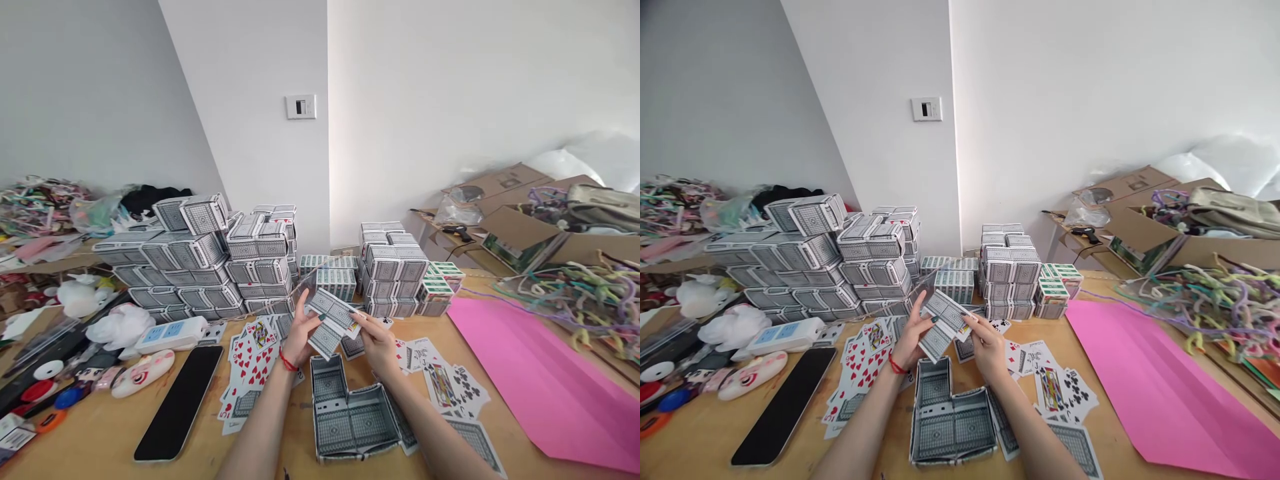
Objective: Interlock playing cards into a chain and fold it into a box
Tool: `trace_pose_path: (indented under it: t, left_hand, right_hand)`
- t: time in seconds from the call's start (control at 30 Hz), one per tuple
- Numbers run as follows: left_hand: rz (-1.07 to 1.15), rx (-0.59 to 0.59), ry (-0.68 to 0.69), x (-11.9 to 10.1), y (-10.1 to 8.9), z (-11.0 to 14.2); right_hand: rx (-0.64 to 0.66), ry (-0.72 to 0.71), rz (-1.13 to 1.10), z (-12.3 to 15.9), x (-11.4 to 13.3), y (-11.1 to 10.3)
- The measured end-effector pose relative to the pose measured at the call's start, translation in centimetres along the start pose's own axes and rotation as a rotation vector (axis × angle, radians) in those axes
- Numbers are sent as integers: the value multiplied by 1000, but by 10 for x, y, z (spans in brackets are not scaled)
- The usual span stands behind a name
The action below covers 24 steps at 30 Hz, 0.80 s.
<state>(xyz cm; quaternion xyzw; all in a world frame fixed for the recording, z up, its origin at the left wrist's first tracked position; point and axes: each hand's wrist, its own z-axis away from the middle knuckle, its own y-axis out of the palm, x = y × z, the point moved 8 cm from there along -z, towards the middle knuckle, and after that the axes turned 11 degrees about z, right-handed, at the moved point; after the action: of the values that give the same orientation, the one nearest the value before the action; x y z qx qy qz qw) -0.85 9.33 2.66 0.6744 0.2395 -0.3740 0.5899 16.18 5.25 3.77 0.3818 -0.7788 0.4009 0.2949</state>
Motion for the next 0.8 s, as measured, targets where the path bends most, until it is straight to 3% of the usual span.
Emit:
trace_pose_path:
  t: [0.13,0.27,0.37,0.53,0.8]
  left_hand:
    - [-26,-25,38,2,-5,-4]
    - [-19,-92,134,-4,-14,-8]
    - [1,-78,166,-7,-13,-10]
    - [-10,-80,83,3,-11,-10]
    - [-174,-78,16,15,-9,-9]
  right_hand:
    - [44,205,-251,0,-15,8]
    - [182,382,-518,2,-20,24]
    - [261,392,-515,1,-14,30]
    - [298,330,-417,1,-5,31]
    - [406,432,-495,6,-14,45]
